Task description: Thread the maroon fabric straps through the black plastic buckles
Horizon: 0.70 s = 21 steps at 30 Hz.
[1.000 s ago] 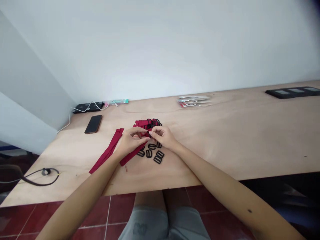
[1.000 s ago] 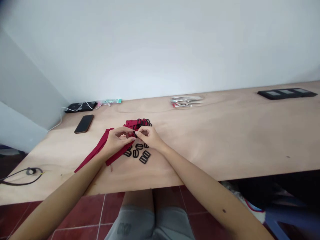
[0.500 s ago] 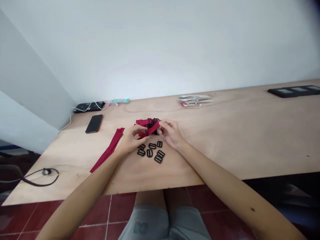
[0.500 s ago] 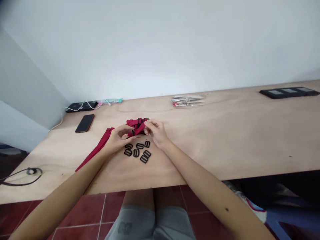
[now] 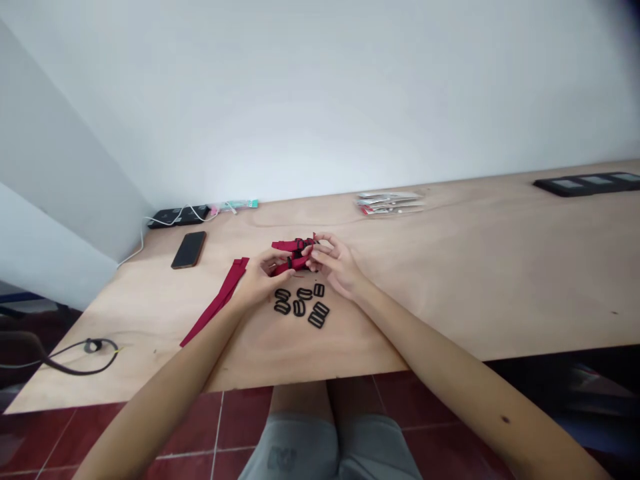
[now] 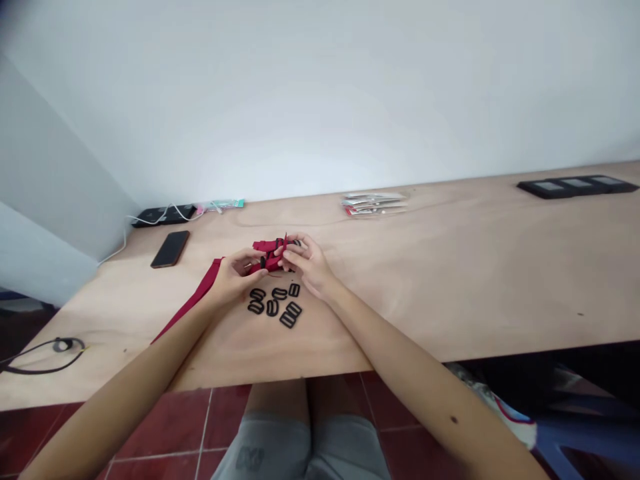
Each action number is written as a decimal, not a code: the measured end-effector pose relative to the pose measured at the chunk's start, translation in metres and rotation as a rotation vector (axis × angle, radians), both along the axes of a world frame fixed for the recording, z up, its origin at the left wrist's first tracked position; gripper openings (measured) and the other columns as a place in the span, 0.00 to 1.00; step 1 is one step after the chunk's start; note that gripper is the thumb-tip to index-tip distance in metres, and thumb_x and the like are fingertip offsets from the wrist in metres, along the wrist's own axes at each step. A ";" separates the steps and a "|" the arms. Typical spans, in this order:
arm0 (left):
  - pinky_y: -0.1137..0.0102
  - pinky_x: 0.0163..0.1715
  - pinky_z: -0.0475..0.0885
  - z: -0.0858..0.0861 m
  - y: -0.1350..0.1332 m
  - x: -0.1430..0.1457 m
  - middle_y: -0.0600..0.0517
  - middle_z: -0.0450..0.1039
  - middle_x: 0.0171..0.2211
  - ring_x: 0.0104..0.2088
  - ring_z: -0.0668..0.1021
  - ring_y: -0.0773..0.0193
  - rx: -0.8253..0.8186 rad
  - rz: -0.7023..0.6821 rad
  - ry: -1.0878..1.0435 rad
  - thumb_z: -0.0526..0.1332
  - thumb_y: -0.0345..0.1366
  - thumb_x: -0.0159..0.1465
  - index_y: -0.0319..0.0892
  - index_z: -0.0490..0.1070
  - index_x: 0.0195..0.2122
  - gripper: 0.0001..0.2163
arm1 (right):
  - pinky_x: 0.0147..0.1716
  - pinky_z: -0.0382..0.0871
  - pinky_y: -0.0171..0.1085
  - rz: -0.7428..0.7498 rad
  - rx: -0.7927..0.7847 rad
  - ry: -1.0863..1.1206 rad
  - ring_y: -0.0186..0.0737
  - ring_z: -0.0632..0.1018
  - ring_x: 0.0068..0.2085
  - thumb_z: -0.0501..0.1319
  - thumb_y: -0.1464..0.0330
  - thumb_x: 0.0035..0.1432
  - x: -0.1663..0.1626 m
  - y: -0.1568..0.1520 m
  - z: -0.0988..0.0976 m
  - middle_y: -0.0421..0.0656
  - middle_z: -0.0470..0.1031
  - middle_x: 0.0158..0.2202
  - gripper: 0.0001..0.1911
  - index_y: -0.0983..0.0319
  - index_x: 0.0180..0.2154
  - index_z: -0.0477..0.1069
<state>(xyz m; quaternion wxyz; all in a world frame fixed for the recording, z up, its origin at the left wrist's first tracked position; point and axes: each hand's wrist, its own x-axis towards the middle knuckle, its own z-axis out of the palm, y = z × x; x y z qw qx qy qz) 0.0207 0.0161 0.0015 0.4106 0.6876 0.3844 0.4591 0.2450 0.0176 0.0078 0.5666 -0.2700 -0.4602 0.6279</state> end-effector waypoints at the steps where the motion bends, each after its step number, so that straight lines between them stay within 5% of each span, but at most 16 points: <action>1: 0.58 0.56 0.79 0.000 0.000 0.000 0.42 0.82 0.53 0.54 0.83 0.52 0.006 -0.004 0.002 0.74 0.43 0.63 0.42 0.79 0.53 0.19 | 0.33 0.72 0.35 -0.001 -0.004 -0.016 0.34 0.77 0.31 0.79 0.60 0.51 0.000 0.001 -0.001 0.38 0.81 0.37 0.27 0.55 0.48 0.71; 5: 0.59 0.55 0.78 0.001 -0.003 0.001 0.44 0.82 0.52 0.52 0.83 0.53 0.032 -0.012 0.034 0.74 0.42 0.64 0.44 0.79 0.53 0.18 | 0.30 0.68 0.35 -0.047 -0.005 -0.101 0.32 0.72 0.28 0.78 0.57 0.53 0.002 0.006 -0.008 0.38 0.78 0.31 0.20 0.58 0.43 0.78; 10: 0.62 0.49 0.79 -0.001 -0.002 0.001 0.45 0.81 0.51 0.47 0.83 0.56 0.047 0.022 0.064 0.74 0.43 0.63 0.44 0.80 0.52 0.18 | 0.39 0.74 0.38 -0.155 0.052 -0.147 0.39 0.80 0.37 0.77 0.56 0.53 0.003 0.013 -0.018 0.43 0.84 0.39 0.17 0.59 0.40 0.83; 21: 0.63 0.48 0.77 0.003 -0.004 0.001 0.45 0.81 0.50 0.47 0.81 0.56 0.076 0.023 0.102 0.74 0.44 0.64 0.45 0.80 0.53 0.17 | 0.41 0.76 0.41 -0.071 0.245 -0.387 0.43 0.82 0.39 0.71 0.56 0.61 0.002 0.008 -0.016 0.45 0.85 0.39 0.15 0.60 0.41 0.83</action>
